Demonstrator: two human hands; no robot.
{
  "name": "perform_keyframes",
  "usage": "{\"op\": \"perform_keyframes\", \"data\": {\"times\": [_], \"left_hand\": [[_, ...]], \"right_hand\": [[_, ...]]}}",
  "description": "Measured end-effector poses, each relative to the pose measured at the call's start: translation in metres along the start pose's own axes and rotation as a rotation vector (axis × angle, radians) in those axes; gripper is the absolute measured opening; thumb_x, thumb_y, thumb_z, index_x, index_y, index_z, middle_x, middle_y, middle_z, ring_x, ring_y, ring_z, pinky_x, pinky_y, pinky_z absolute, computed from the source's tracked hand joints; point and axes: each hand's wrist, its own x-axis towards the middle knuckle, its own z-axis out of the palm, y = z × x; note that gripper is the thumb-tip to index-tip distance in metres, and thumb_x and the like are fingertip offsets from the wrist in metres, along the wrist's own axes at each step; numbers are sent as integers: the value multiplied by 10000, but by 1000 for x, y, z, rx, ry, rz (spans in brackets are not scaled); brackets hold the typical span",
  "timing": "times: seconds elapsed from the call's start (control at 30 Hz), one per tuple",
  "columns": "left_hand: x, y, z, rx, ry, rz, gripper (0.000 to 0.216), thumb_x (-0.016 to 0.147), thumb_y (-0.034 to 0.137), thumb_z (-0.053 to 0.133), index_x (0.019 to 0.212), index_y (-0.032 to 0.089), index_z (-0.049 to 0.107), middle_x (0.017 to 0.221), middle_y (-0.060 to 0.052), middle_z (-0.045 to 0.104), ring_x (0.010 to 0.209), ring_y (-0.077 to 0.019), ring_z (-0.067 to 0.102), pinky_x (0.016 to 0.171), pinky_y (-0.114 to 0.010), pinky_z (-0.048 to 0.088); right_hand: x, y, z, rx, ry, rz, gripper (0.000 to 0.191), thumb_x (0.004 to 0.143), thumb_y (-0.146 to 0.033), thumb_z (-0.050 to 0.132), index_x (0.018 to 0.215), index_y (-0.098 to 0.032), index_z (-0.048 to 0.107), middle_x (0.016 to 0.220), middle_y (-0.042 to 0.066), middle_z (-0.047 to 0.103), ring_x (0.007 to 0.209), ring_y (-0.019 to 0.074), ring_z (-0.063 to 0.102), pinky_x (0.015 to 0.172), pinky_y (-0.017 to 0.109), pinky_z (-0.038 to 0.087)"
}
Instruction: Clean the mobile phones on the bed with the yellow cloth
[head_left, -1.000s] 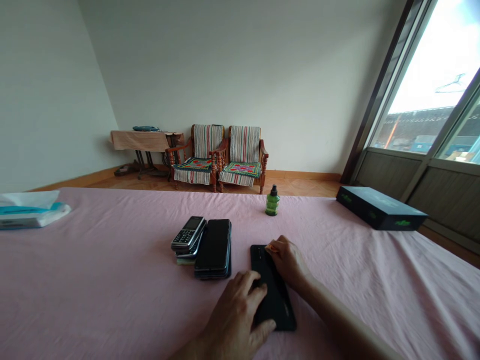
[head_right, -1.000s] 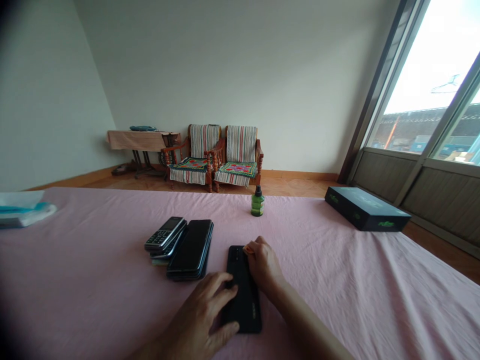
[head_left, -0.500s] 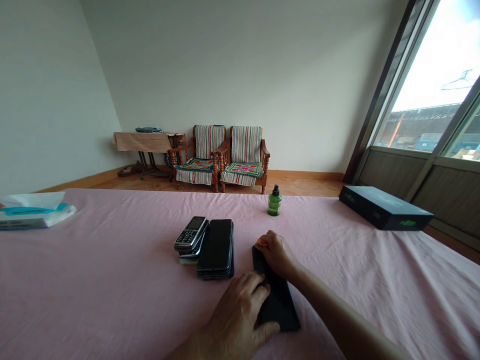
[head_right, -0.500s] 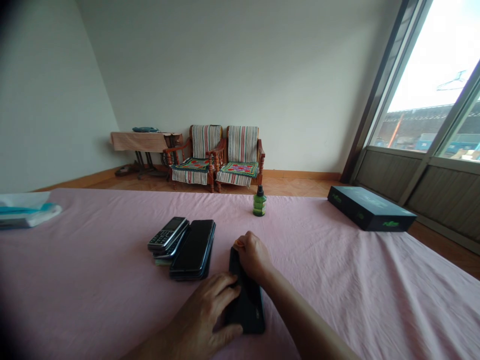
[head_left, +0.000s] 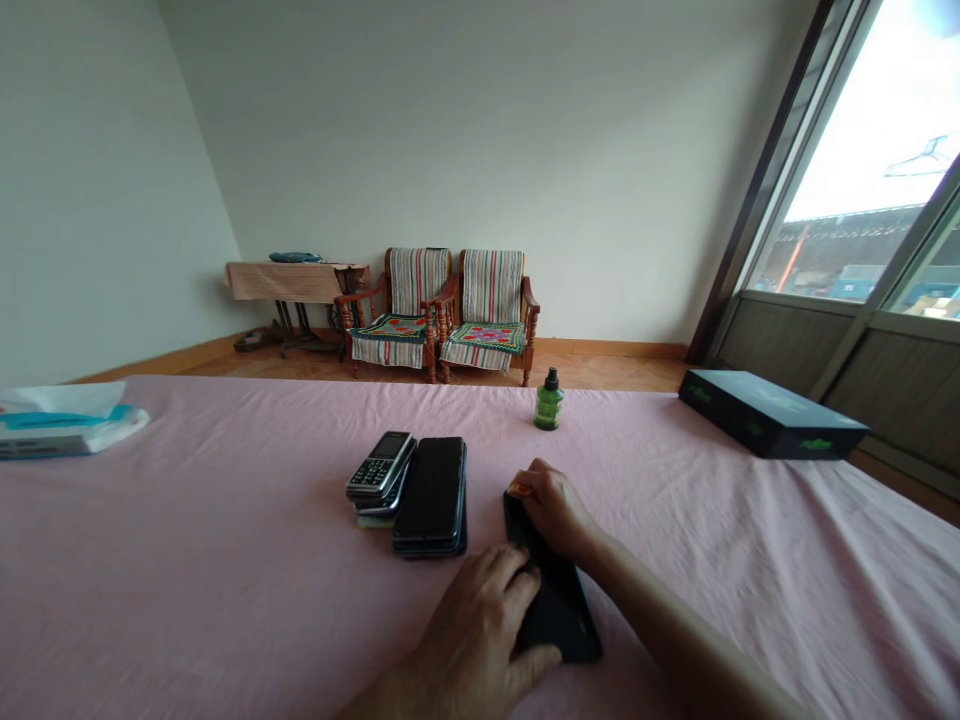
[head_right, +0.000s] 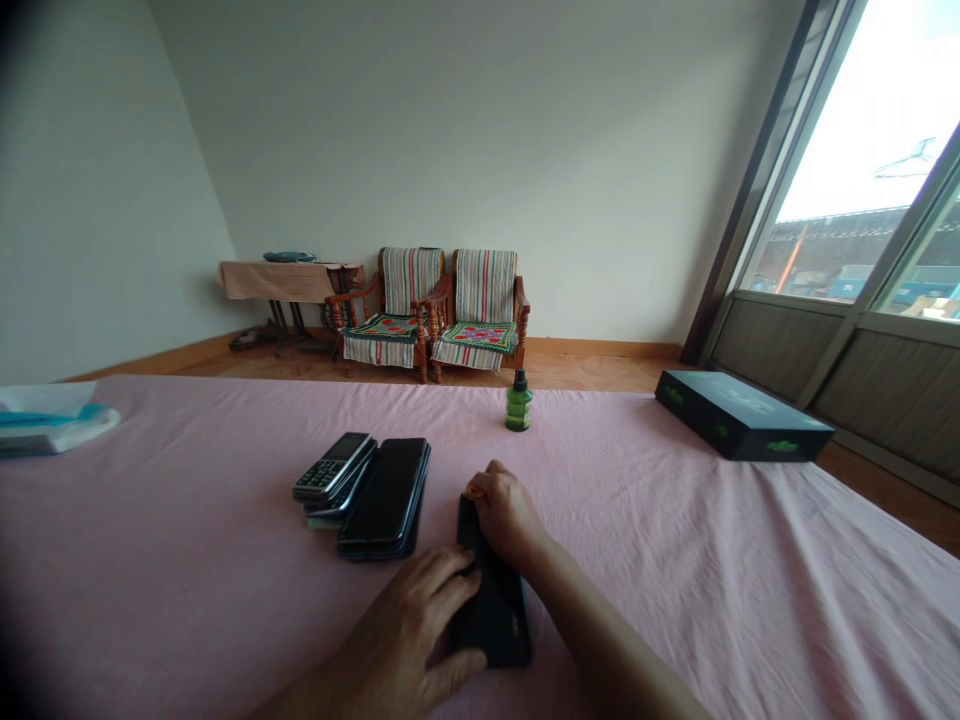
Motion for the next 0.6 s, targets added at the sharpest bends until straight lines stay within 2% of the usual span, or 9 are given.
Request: {"op": "perform_keyframes", "data": {"times": [0.13,0.33,0.6], "left_hand": [[0,1,0,11,-1,-1,516,747,338,737,1212,174,584,1315,-117,538,1226,-303,462,1054,-475,368],[-1,3,-1,20,-6,-1,535,757,335,727,1236,158,568,1334,-127,522,1245,-310,443,1056,-489,365],[-1,3,0,5,5,-12,539,759,323,730,1245,169,559,1340,-115,519,1245,-296,443,1060,-479,362]], "right_hand": [[-1,0,-1,-4,3,-4,232,778,-21,489,694,-173,644,736,-3,533,653,104,530,608,202,358],[-2,16,-8,-61,66,74,247,752,-1,466,624,-153,612,691,17,502,647,133,506,615,235,350],[-15,11,-22,-28,3,27,238,705,20,464,613,-158,593,706,10,510,654,130,517,633,235,361]]}}
